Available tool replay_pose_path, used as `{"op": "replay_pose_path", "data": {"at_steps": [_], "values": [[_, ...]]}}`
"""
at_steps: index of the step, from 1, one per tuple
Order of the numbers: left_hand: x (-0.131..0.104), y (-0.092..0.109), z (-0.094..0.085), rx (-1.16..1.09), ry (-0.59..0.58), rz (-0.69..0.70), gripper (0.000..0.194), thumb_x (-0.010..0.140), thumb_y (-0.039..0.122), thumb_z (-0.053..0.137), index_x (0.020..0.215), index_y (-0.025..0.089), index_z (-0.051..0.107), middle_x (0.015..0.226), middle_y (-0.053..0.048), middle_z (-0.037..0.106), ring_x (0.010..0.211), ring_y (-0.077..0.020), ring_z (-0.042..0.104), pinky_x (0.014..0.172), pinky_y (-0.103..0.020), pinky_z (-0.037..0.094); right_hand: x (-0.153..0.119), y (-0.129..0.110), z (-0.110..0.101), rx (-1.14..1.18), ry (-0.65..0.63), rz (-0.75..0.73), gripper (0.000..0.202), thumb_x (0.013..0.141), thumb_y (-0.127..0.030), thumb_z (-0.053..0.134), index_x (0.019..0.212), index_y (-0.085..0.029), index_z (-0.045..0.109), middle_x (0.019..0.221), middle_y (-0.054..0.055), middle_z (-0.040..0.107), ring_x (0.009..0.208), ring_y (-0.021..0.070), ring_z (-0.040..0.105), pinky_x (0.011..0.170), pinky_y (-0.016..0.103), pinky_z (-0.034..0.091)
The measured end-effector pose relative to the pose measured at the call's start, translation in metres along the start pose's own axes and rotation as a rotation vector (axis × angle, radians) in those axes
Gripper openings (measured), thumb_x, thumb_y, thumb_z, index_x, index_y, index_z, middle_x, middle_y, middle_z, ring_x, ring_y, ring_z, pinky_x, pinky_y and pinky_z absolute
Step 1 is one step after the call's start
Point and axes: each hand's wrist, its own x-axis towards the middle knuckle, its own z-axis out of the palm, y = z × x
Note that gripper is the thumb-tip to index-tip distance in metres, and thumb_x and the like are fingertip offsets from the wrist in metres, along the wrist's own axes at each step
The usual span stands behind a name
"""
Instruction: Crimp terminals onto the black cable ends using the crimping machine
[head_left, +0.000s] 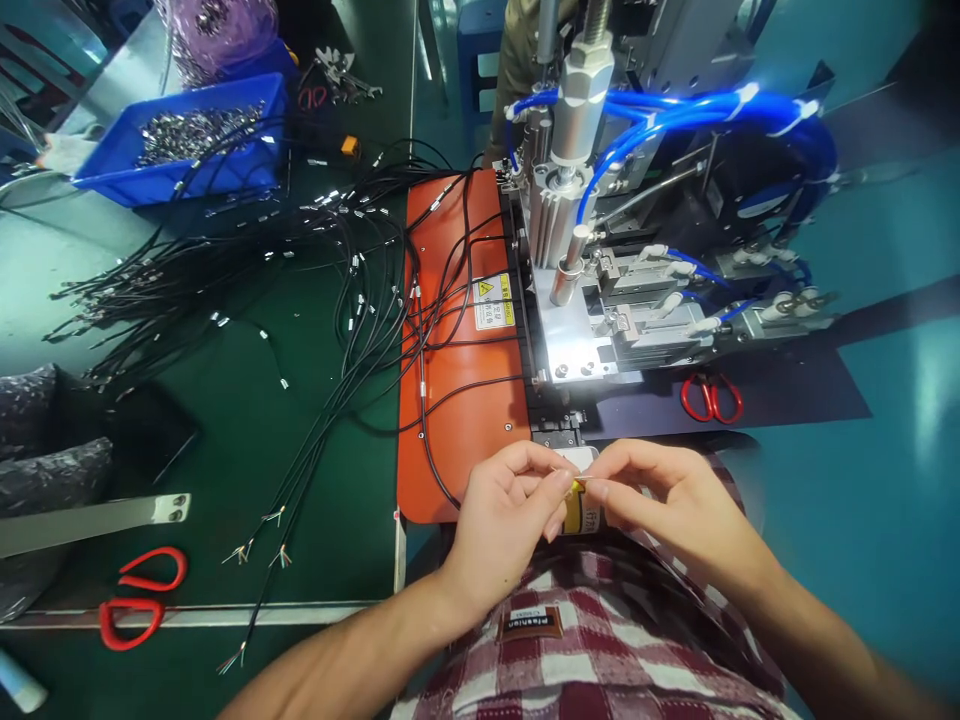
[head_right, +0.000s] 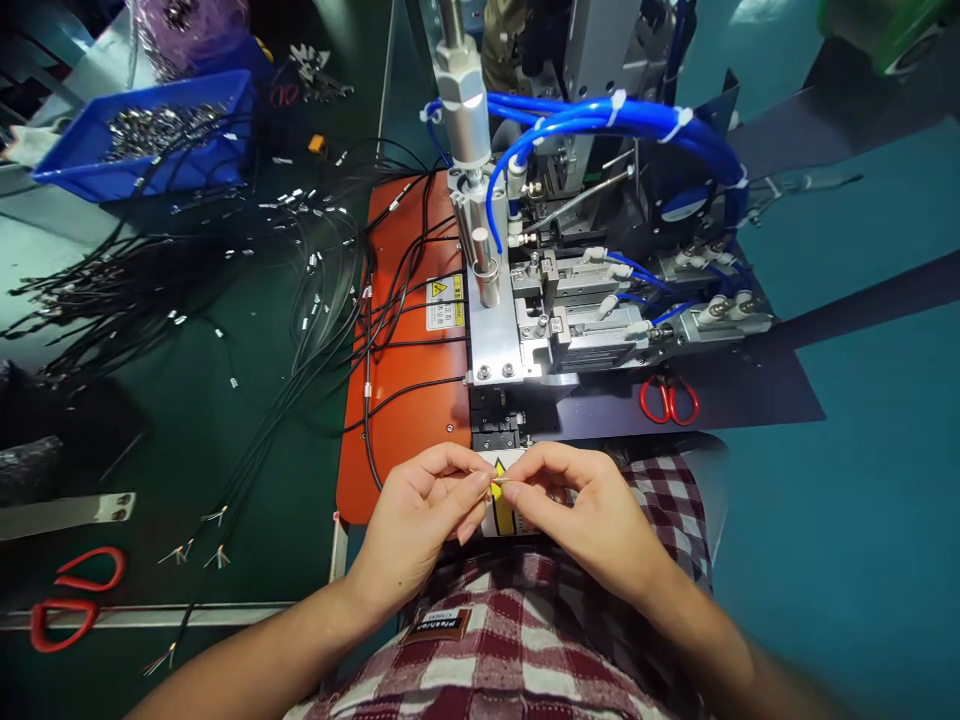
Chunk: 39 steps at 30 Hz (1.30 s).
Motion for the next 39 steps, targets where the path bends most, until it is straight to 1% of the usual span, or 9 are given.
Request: {"op": "replay_pose_path", "data": {"at_steps": [4, 10, 17, 19, 22, 25, 28, 33, 39], "values": [[0.002, 0.0, -0.001, 0.011, -0.004, 0.005, 0.026, 0.078, 0.035, 0.072, 0.078, 0.013, 0.059, 0.046, 0.006, 0.047, 0.041, -0.0051, 0.04, 0.044, -0.018, 0.028, 0.002, 0.002, 0.0, 0.032, -0.006, 0.012, 0.017, 0.079, -0.03, 0.064, 0.069, -0.017, 0.067, 0.058, -0.001, 0.06, 0.05, 0.0113, 0.048, 0.046, 0.023, 0.039], [0.003, -0.004, -0.003, 0.017, -0.013, 0.017, 0.023, 0.081, 0.032, 0.069, 0.08, 0.012, 0.058, 0.046, 0.007, 0.046, 0.042, -0.0045, 0.039, 0.045, -0.017, 0.029, -0.001, 0.001, 0.0, -0.025, -0.014, -0.021, 0.018, 0.084, -0.03, 0.062, 0.073, -0.018, 0.07, 0.065, 0.001, 0.066, 0.057, 0.0137, 0.055, 0.054, 0.024, 0.045], [0.003, -0.005, -0.003, 0.027, -0.021, 0.022, 0.024, 0.081, 0.034, 0.07, 0.079, 0.013, 0.058, 0.047, 0.007, 0.046, 0.042, -0.0044, 0.04, 0.045, -0.017, 0.029, 0.001, 0.003, 0.001, 0.051, -0.012, 0.02, 0.018, 0.081, -0.029, 0.063, 0.068, -0.017, 0.065, 0.061, 0.0, 0.06, 0.055, 0.0122, 0.05, 0.051, 0.023, 0.041], [0.002, -0.005, -0.004, 0.03, -0.039, 0.018, 0.024, 0.081, 0.033, 0.07, 0.079, 0.013, 0.058, 0.048, 0.007, 0.046, 0.042, -0.0039, 0.04, 0.044, -0.016, 0.029, 0.004, 0.005, 0.0, 0.147, -0.053, 0.06, 0.017, 0.08, -0.028, 0.064, 0.067, -0.017, 0.064, 0.06, -0.001, 0.059, 0.053, 0.0113, 0.048, 0.05, 0.023, 0.039], [0.002, -0.003, -0.007, -0.007, -0.143, 0.0, 0.022, 0.082, 0.031, 0.07, 0.081, 0.012, 0.059, 0.052, 0.005, 0.05, 0.043, -0.0029, 0.04, 0.044, -0.015, 0.03, 0.01, 0.007, -0.005, 0.321, -0.2, 0.142, 0.013, 0.076, -0.024, 0.063, 0.066, -0.016, 0.063, 0.058, 0.0, 0.061, 0.05, 0.01, 0.048, 0.047, 0.022, 0.037], [0.002, 0.001, -0.008, -0.069, -0.229, -0.055, 0.021, 0.08, 0.029, 0.072, 0.082, 0.011, 0.059, 0.059, 0.003, 0.055, 0.043, -0.0021, 0.042, 0.043, -0.015, 0.029, 0.015, 0.005, -0.011, 0.369, -0.308, 0.184, 0.011, 0.073, -0.022, 0.063, 0.064, -0.016, 0.062, 0.054, -0.001, 0.059, 0.046, 0.0085, 0.044, 0.044, 0.02, 0.034], [0.003, 0.004, -0.008, -0.088, -0.222, -0.085, 0.02, 0.079, 0.026, 0.073, 0.08, 0.012, 0.058, 0.06, 0.004, 0.053, 0.042, -0.0015, 0.043, 0.042, -0.014, 0.029, 0.017, -0.002, -0.015, 0.2, -0.275, 0.079, 0.011, 0.075, -0.018, 0.06, 0.064, -0.016, 0.062, 0.056, -0.003, 0.056, 0.049, 0.0085, 0.044, 0.047, 0.021, 0.034], [0.006, 0.004, -0.008, -0.034, -0.166, -0.081, 0.018, 0.08, 0.025, 0.071, 0.079, 0.011, 0.059, 0.057, 0.005, 0.052, 0.042, -0.0016, 0.043, 0.042, -0.014, 0.03, 0.015, -0.007, -0.017, -0.224, -0.179, -0.271, 0.015, 0.081, -0.014, 0.055, 0.069, -0.015, 0.063, 0.063, -0.001, 0.058, 0.058, 0.0106, 0.049, 0.055, 0.023, 0.039], [0.006, 0.003, -0.01, 0.04, -0.122, -0.076, 0.015, 0.077, 0.023, 0.072, 0.081, 0.012, 0.063, 0.056, 0.005, 0.053, 0.043, -0.0026, 0.042, 0.042, -0.015, 0.031, 0.011, -0.004, -0.017, -0.495, -0.084, -0.558, 0.012, 0.083, -0.012, 0.056, 0.074, -0.016, 0.062, 0.062, -0.003, 0.056, 0.056, 0.0102, 0.045, 0.058, 0.026, 0.034]]}}
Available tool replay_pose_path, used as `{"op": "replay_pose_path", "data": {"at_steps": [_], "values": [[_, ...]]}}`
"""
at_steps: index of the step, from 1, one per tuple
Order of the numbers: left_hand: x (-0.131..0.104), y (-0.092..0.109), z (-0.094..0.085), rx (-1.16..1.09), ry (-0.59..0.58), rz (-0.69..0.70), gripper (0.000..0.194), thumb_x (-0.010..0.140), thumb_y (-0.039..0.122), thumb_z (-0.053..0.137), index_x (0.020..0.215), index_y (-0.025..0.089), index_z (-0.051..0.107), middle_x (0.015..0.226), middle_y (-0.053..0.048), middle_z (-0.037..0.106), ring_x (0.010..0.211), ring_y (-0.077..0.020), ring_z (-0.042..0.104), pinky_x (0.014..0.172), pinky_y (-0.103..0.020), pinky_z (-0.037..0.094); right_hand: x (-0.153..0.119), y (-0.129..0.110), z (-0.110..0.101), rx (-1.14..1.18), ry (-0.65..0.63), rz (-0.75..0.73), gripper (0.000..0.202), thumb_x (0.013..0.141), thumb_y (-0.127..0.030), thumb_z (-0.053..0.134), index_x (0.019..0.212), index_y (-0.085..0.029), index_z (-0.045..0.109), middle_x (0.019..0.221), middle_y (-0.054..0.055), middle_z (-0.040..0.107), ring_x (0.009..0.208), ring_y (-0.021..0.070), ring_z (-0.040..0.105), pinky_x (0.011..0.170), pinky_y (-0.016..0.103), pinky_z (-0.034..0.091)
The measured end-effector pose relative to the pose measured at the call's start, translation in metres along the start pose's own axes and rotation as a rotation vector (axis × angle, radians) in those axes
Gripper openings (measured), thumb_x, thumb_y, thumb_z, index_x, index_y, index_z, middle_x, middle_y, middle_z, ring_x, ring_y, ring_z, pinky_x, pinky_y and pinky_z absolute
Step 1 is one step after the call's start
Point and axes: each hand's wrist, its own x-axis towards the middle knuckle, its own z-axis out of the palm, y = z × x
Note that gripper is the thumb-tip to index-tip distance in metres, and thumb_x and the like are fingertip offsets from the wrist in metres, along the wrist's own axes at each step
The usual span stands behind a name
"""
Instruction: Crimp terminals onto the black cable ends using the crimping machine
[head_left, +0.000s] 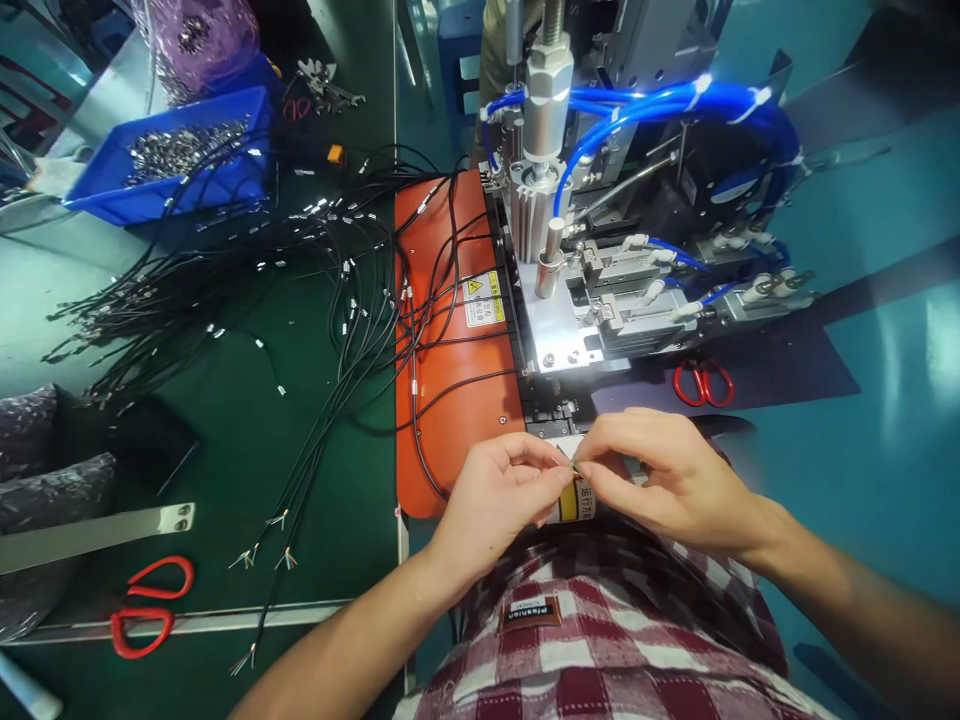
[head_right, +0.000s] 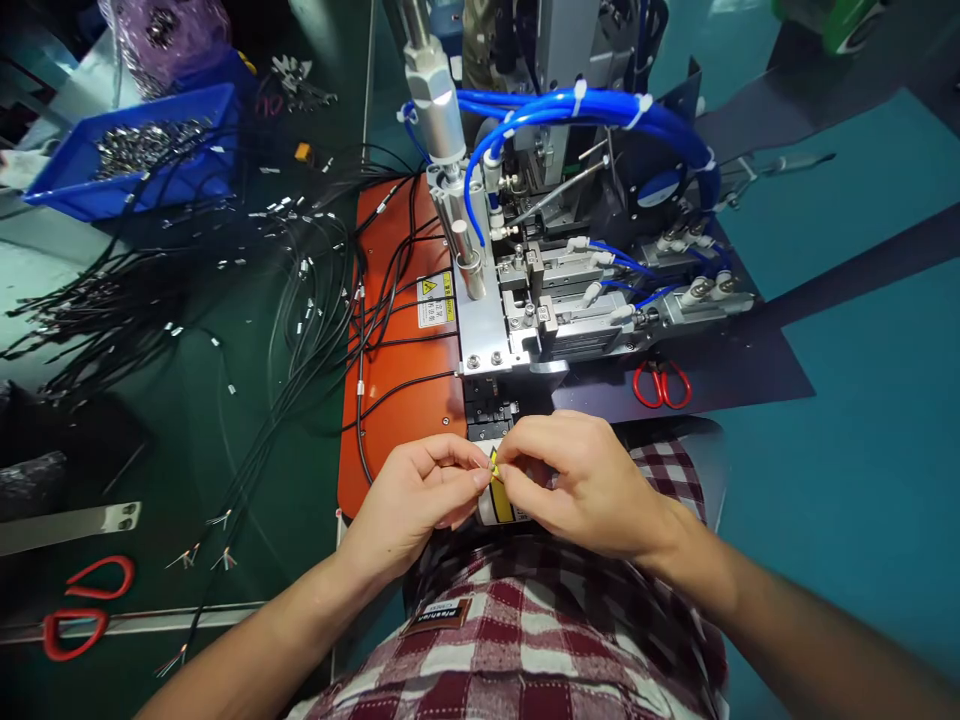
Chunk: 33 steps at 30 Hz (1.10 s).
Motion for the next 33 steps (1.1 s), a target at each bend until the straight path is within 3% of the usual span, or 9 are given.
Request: {"op": "replay_pose_path", "data": {"at_steps": [4, 10, 16, 20, 25, 30, 33], "values": [[0.001, -0.001, 0.002, 0.015, 0.03, 0.005, 0.015, 0.076, 0.023, 0.071, 0.077, 0.012, 0.062, 0.057, 0.004, 0.053, 0.042, -0.0025, 0.041, 0.041, -0.015, 0.029, -0.001, 0.0, 0.003, -0.104, 0.007, -0.074, 0.011, 0.085, -0.014, 0.056, 0.077, -0.016, 0.063, 0.065, -0.001, 0.06, 0.057, 0.012, 0.046, 0.059, 0.029, 0.033], [0.003, 0.001, 0.006, -0.108, 0.109, 0.001, 0.019, 0.073, 0.026, 0.071, 0.072, 0.012, 0.058, 0.042, 0.007, 0.042, 0.038, -0.003, 0.034, 0.04, -0.016, 0.018, -0.009, -0.002, 0.02, 0.277, 0.129, 0.328, 0.009, 0.088, -0.025, 0.06, 0.086, -0.02, 0.066, 0.075, 0.0, 0.067, 0.065, 0.0135, 0.058, 0.06, 0.024, 0.045], [0.002, 0.003, 0.006, -0.136, 0.124, -0.017, 0.018, 0.073, 0.026, 0.069, 0.07, 0.013, 0.058, 0.043, 0.005, 0.046, 0.039, -0.004, 0.035, 0.04, -0.018, 0.02, -0.013, -0.011, 0.043, 0.391, 0.201, 0.419, 0.018, 0.088, -0.024, 0.06, 0.071, -0.02, 0.063, 0.063, -0.003, 0.06, 0.056, 0.0115, 0.051, 0.055, 0.023, 0.041], [0.003, 0.002, 0.005, -0.124, 0.138, -0.024, 0.018, 0.073, 0.027, 0.069, 0.071, 0.013, 0.057, 0.042, 0.006, 0.045, 0.038, -0.0038, 0.035, 0.04, -0.018, 0.019, -0.014, -0.009, 0.043, 0.361, 0.206, 0.467, 0.011, 0.086, -0.029, 0.064, 0.08, -0.02, 0.067, 0.068, -0.002, 0.063, 0.059, 0.0124, 0.052, 0.055, 0.024, 0.042], [0.003, 0.002, 0.006, -0.111, 0.12, -0.022, 0.017, 0.075, 0.026, 0.068, 0.072, 0.013, 0.056, 0.042, 0.006, 0.045, 0.038, -0.0038, 0.036, 0.039, -0.016, 0.02, -0.015, -0.008, 0.035, 0.281, 0.272, 0.43, 0.009, 0.087, -0.029, 0.063, 0.085, -0.021, 0.067, 0.076, 0.0, 0.065, 0.066, 0.0139, 0.056, 0.06, 0.025, 0.044], [0.001, 0.002, 0.003, -0.022, 0.076, -0.028, 0.017, 0.076, 0.027, 0.068, 0.073, 0.013, 0.058, 0.043, 0.004, 0.05, 0.036, -0.0046, 0.04, 0.037, -0.015, 0.024, -0.011, -0.011, 0.028, 0.233, 0.213, 0.304, 0.012, 0.09, -0.022, 0.058, 0.079, -0.02, 0.063, 0.074, 0.001, 0.06, 0.065, 0.0146, 0.053, 0.061, 0.027, 0.042], [0.001, 0.003, 0.002, 0.036, 0.065, -0.033, 0.018, 0.077, 0.028, 0.068, 0.074, 0.013, 0.059, 0.042, 0.004, 0.049, 0.035, -0.0045, 0.04, 0.036, -0.015, 0.024, -0.008, -0.01, 0.025, 0.243, 0.18, 0.313, 0.015, 0.09, -0.023, 0.057, 0.076, -0.019, 0.061, 0.071, 0.001, 0.058, 0.063, 0.0145, 0.052, 0.06, 0.027, 0.042]]}}
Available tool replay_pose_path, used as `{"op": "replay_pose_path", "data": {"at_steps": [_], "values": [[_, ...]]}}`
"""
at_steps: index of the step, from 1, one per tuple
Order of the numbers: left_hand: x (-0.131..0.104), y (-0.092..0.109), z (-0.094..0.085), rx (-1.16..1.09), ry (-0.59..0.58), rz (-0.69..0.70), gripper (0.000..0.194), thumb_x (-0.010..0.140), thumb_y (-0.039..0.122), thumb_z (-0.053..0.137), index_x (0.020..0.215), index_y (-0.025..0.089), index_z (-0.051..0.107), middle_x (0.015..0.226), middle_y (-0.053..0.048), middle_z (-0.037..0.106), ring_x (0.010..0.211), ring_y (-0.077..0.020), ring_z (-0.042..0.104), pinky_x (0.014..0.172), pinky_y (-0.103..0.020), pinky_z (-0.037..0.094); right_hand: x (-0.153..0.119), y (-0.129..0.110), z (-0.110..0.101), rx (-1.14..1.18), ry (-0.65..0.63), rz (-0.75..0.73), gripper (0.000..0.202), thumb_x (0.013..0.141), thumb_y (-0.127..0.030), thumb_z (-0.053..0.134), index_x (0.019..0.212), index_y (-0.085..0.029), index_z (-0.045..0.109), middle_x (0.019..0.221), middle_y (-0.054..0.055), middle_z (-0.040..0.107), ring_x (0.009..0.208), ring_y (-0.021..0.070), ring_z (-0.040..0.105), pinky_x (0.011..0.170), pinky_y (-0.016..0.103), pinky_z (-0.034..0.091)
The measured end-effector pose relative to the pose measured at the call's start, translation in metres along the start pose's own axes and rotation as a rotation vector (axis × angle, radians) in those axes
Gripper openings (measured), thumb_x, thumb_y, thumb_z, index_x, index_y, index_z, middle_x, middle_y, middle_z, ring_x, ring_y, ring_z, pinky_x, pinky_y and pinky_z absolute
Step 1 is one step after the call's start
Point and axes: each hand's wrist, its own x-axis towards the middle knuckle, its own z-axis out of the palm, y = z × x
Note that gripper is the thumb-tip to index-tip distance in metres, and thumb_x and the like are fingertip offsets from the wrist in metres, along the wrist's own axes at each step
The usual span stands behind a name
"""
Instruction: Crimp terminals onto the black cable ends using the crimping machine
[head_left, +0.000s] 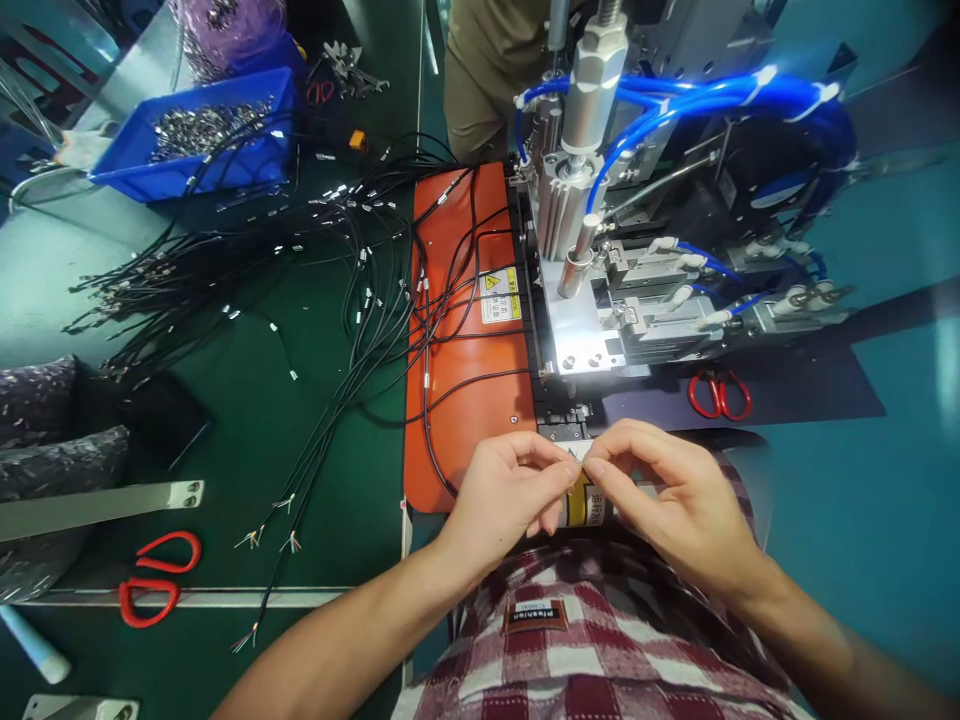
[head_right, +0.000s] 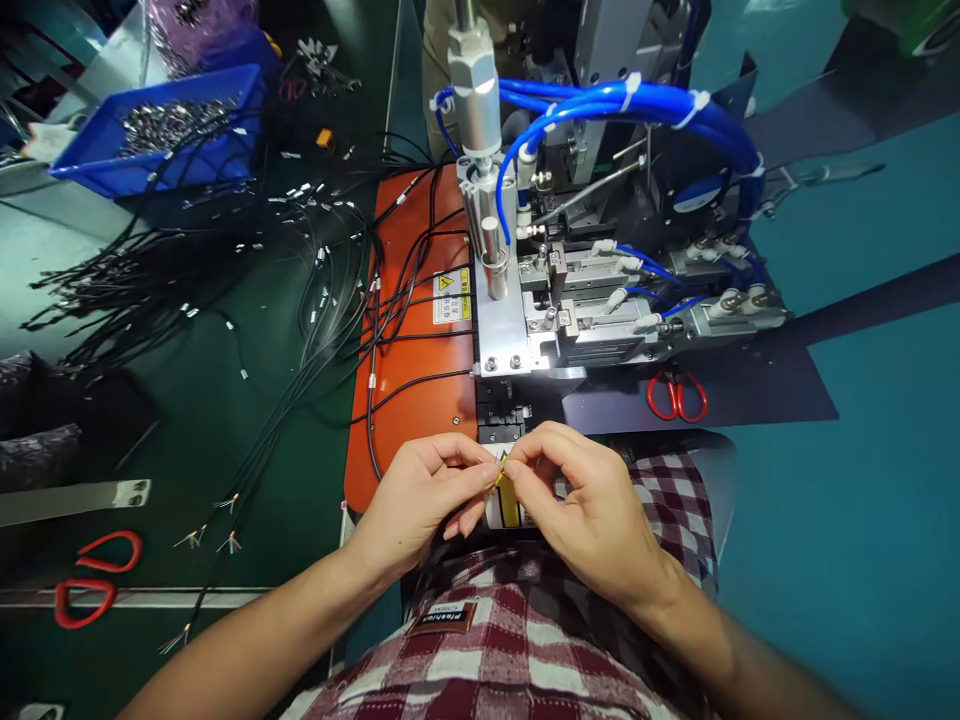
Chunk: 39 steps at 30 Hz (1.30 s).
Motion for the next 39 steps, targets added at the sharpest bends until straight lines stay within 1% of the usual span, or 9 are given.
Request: {"op": "replay_pose_path", "data": {"at_steps": [5, 8, 14, 19, 22, 26, 31, 36, 39], "values": [[0.0018, 0.0005, 0.0019, -0.076, 0.053, -0.031, 0.019, 0.072, 0.027, 0.069, 0.069, 0.012, 0.057, 0.052, 0.002, 0.053, 0.035, -0.0026, 0.04, 0.035, -0.014, 0.02, 0.0031, 0.0032, -0.0013, 0.121, -0.041, 0.217, 0.02, 0.088, -0.034, 0.059, 0.077, -0.018, 0.065, 0.068, 0.001, 0.062, 0.06, 0.0147, 0.052, 0.055, 0.026, 0.042], [0.0028, 0.0007, 0.0018, -0.085, 0.063, -0.042, 0.019, 0.072, 0.026, 0.069, 0.07, 0.012, 0.056, 0.054, 0.002, 0.054, 0.035, -0.0021, 0.039, 0.035, -0.015, 0.018, 0.0029, 0.0034, -0.0035, 0.12, -0.048, 0.276, 0.019, 0.085, -0.036, 0.062, 0.082, -0.018, 0.069, 0.073, 0.003, 0.068, 0.062, 0.0155, 0.056, 0.056, 0.027, 0.043], [0.0017, 0.0003, 0.0018, -0.064, 0.054, -0.03, 0.02, 0.073, 0.029, 0.069, 0.072, 0.012, 0.057, 0.054, 0.002, 0.053, 0.035, -0.0023, 0.04, 0.036, -0.015, 0.019, 0.0033, -0.0013, -0.0049, 0.078, -0.01, 0.273, 0.018, 0.08, -0.037, 0.068, 0.083, -0.02, 0.073, 0.074, 0.003, 0.072, 0.06, 0.016, 0.059, 0.053, 0.027, 0.044], [0.0013, 0.0004, 0.0031, -0.054, 0.051, -0.014, 0.02, 0.073, 0.029, 0.069, 0.07, 0.013, 0.057, 0.045, 0.005, 0.047, 0.035, -0.0032, 0.039, 0.037, -0.015, 0.021, 0.0038, -0.0031, -0.0049, 0.087, -0.01, 0.252, 0.019, 0.08, -0.037, 0.068, 0.083, -0.019, 0.073, 0.077, 0.004, 0.073, 0.061, 0.017, 0.061, 0.052, 0.027, 0.045], [0.0012, 0.0007, 0.0037, -0.049, 0.053, -0.011, 0.021, 0.073, 0.029, 0.069, 0.07, 0.013, 0.057, 0.048, 0.004, 0.05, 0.035, -0.0033, 0.039, 0.037, -0.016, 0.021, 0.0047, -0.0033, -0.0053, 0.062, -0.012, 0.259, 0.019, 0.08, -0.037, 0.068, 0.08, -0.019, 0.072, 0.072, 0.003, 0.071, 0.058, 0.0157, 0.058, 0.05, 0.026, 0.043], [0.001, -0.0002, 0.0043, -0.031, 0.067, 0.013, 0.02, 0.072, 0.028, 0.07, 0.069, 0.013, 0.057, 0.05, 0.004, 0.051, 0.035, -0.0032, 0.04, 0.037, -0.016, 0.023, 0.0083, -0.0038, -0.0056, 0.074, -0.057, 0.284, 0.021, 0.083, -0.038, 0.064, 0.075, -0.019, 0.068, 0.066, 0.001, 0.065, 0.056, 0.0141, 0.054, 0.049, 0.025, 0.042], [0.001, -0.0029, 0.0036, -0.038, 0.065, 0.036, 0.02, 0.075, 0.029, 0.069, 0.071, 0.013, 0.057, 0.047, 0.005, 0.048, 0.036, -0.0033, 0.038, 0.039, -0.016, 0.024, 0.0081, -0.0044, -0.008, 0.12, -0.118, 0.31, 0.024, 0.087, -0.04, 0.059, 0.08, -0.019, 0.067, 0.067, 0.001, 0.065, 0.059, 0.0145, 0.057, 0.053, 0.024, 0.045], [0.0016, -0.0036, 0.0027, -0.014, 0.066, 0.037, 0.021, 0.076, 0.031, 0.068, 0.071, 0.014, 0.056, 0.04, 0.006, 0.045, 0.034, -0.0041, 0.037, 0.038, -0.016, 0.022, 0.0031, -0.0024, -0.0066, 0.075, -0.085, 0.302, 0.019, 0.083, -0.038, 0.064, 0.082, -0.02, 0.07, 0.068, 0.001, 0.067, 0.055, 0.0136, 0.054, 0.047, 0.023, 0.042], [0.0015, -0.0037, 0.0029, -0.017, 0.068, 0.043, 0.021, 0.075, 0.03, 0.069, 0.071, 0.014, 0.056, 0.043, 0.006, 0.047, 0.035, -0.0038, 0.038, 0.038, -0.016, 0.024, 0.0029, -0.0021, -0.0047, 0.115, -0.064, 0.3, 0.02, 0.083, -0.038, 0.065, 0.079, -0.02, 0.071, 0.067, 0.001, 0.067, 0.052, 0.0132, 0.053, 0.043, 0.023, 0.04]]}}
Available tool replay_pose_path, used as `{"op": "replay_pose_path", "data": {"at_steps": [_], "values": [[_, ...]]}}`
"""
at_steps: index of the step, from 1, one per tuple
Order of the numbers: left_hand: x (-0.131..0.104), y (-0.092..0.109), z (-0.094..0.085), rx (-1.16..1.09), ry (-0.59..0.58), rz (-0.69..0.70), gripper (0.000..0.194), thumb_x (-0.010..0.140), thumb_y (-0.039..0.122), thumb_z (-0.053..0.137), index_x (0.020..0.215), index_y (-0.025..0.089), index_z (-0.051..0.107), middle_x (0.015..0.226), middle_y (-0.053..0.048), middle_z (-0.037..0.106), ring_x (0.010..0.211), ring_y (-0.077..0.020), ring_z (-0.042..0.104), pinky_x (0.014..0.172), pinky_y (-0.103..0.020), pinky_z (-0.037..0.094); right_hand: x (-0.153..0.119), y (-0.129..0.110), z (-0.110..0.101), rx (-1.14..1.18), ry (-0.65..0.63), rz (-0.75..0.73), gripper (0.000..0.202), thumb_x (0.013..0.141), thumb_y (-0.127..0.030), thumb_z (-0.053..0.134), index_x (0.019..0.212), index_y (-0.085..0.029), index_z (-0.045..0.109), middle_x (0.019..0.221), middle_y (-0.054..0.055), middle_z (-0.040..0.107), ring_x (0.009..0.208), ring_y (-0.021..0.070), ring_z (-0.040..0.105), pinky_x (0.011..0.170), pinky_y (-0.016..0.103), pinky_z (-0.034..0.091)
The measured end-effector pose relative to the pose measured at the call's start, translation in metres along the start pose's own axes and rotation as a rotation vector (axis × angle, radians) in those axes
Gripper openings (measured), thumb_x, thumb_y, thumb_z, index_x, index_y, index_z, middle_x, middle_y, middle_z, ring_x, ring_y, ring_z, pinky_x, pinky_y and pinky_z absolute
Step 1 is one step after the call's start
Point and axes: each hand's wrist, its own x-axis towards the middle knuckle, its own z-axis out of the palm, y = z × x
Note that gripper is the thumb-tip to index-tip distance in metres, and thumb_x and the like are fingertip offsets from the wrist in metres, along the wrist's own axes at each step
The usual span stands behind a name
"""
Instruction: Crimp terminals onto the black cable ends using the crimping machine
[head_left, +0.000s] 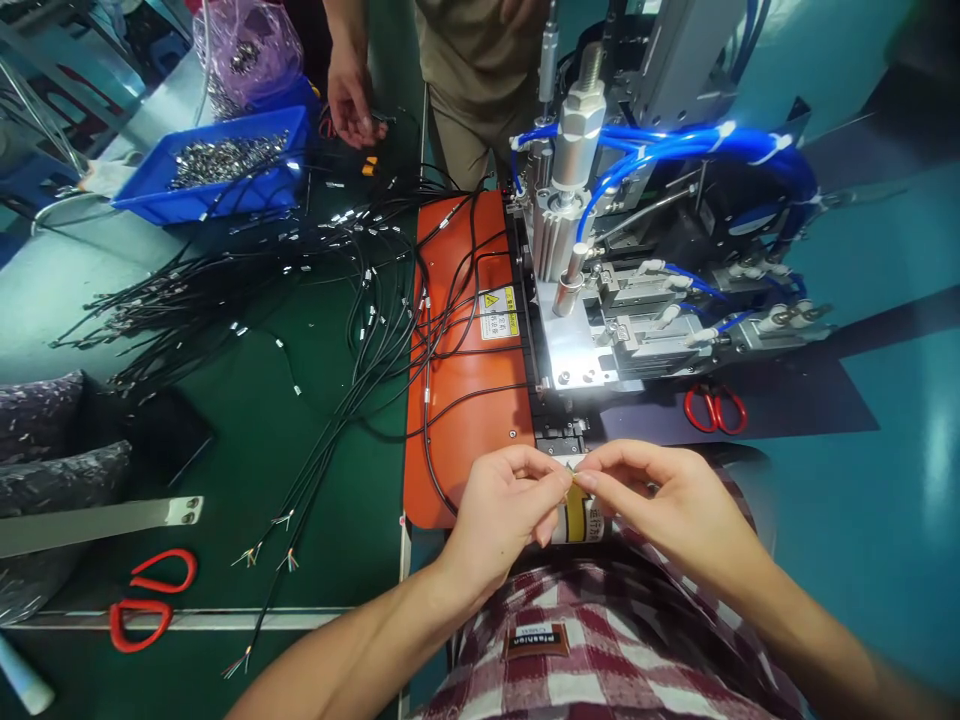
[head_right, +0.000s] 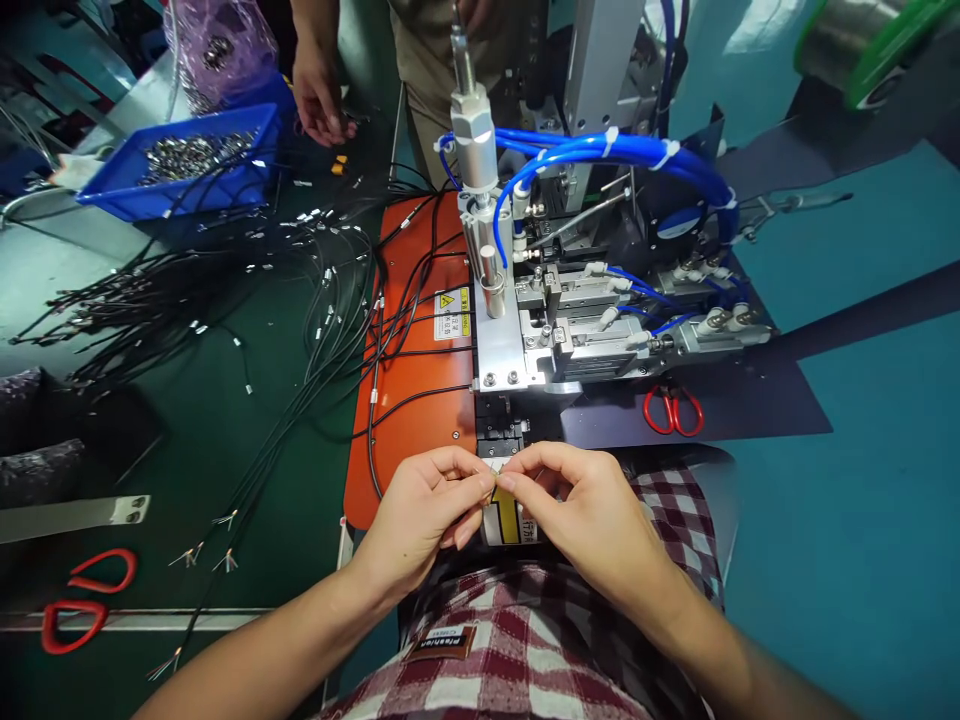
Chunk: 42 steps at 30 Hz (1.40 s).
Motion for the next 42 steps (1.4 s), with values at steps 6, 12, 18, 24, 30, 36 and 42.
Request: {"op": "replay_pose_path", "data": {"at_steps": [6, 12, 18, 24, 30, 36, 42], "values": [[0.0, -0.002, 0.0, -0.003, -0.002, 0.012, 0.024, 0.076, 0.032, 0.07, 0.071, 0.013, 0.056, 0.046, 0.006, 0.048, 0.036, -0.0038, 0.04, 0.04, -0.016, 0.027, 0.004, -0.003, -0.001, 0.004, 0.014, -0.007, 0.021, 0.081, -0.038, 0.066, 0.077, -0.019, 0.072, 0.067, 0.002, 0.068, 0.052, 0.0142, 0.054, 0.043, 0.024, 0.041], [0.0, -0.005, -0.002, 0.029, -0.036, 0.029, 0.022, 0.08, 0.031, 0.068, 0.072, 0.014, 0.056, 0.043, 0.007, 0.047, 0.037, -0.0039, 0.041, 0.04, -0.015, 0.028, 0.007, -0.004, -0.001, 0.001, -0.024, -0.041, 0.023, 0.083, -0.036, 0.062, 0.071, -0.017, 0.066, 0.062, 0.0, 0.058, 0.055, 0.0132, 0.048, 0.049, 0.024, 0.038], [-0.002, 0.0, 0.002, 0.041, -0.039, 0.075, 0.015, 0.082, 0.027, 0.064, 0.076, 0.016, 0.055, 0.042, 0.007, 0.044, 0.034, -0.0051, 0.039, 0.035, -0.015, 0.023, 0.01, 0.0, 0.001, 0.271, -0.118, 0.041, 0.028, 0.084, -0.042, 0.062, 0.072, -0.017, 0.058, 0.064, -0.002, 0.05, 0.059, 0.0121, 0.042, 0.053, 0.025, 0.034], [0.0, -0.003, 0.007, 0.122, -0.007, 0.354, 0.01, 0.082, 0.024, 0.066, 0.078, 0.014, 0.065, 0.082, -0.001, 0.055, 0.045, -0.004, 0.049, 0.043, -0.02, 0.038, 0.012, 0.001, -0.001, 0.574, -0.18, 0.208, 0.031, 0.074, -0.043, 0.07, 0.067, -0.016, 0.055, 0.058, -0.005, 0.041, 0.053, 0.0089, 0.031, 0.049, 0.022, 0.023], [0.012, 0.013, 0.002, -0.097, -0.324, -0.046, 0.022, 0.078, 0.031, 0.069, 0.082, 0.015, 0.055, 0.057, 0.007, 0.044, 0.034, -0.002, 0.036, 0.033, -0.015, 0.018, 0.006, 0.006, 0.0, 0.59, -0.115, 0.195, 0.028, 0.076, -0.04, 0.069, 0.068, -0.017, 0.054, 0.058, -0.005, 0.041, 0.054, 0.0093, 0.029, 0.05, 0.023, 0.023], [0.008, 0.018, -0.001, 0.474, -0.07, 0.293, 0.009, 0.083, 0.02, 0.064, 0.088, 0.016, 0.058, 0.082, 0.001, 0.055, 0.058, -0.006, 0.051, 0.049, -0.017, 0.041, 0.014, 0.016, -0.008, 0.466, -0.008, 0.143, 0.024, 0.079, -0.038, 0.065, 0.07, -0.017, 0.057, 0.06, -0.004, 0.04, 0.055, 0.0103, 0.028, 0.051, 0.025, 0.02], [0.034, 0.004, -0.015, 1.037, -0.081, 0.953, 0.023, 0.094, 0.012, 0.044, 0.101, 0.013, 0.065, 0.085, -0.005, 0.056, 0.078, -0.0133, 0.056, 0.07, -0.024, 0.05, 0.037, 0.032, -0.011, 0.441, 0.061, 0.107, 0.025, 0.074, -0.039, 0.068, 0.068, -0.017, 0.058, 0.06, -0.004, 0.04, 0.055, 0.0104, 0.027, 0.05, 0.026, 0.019]]}}
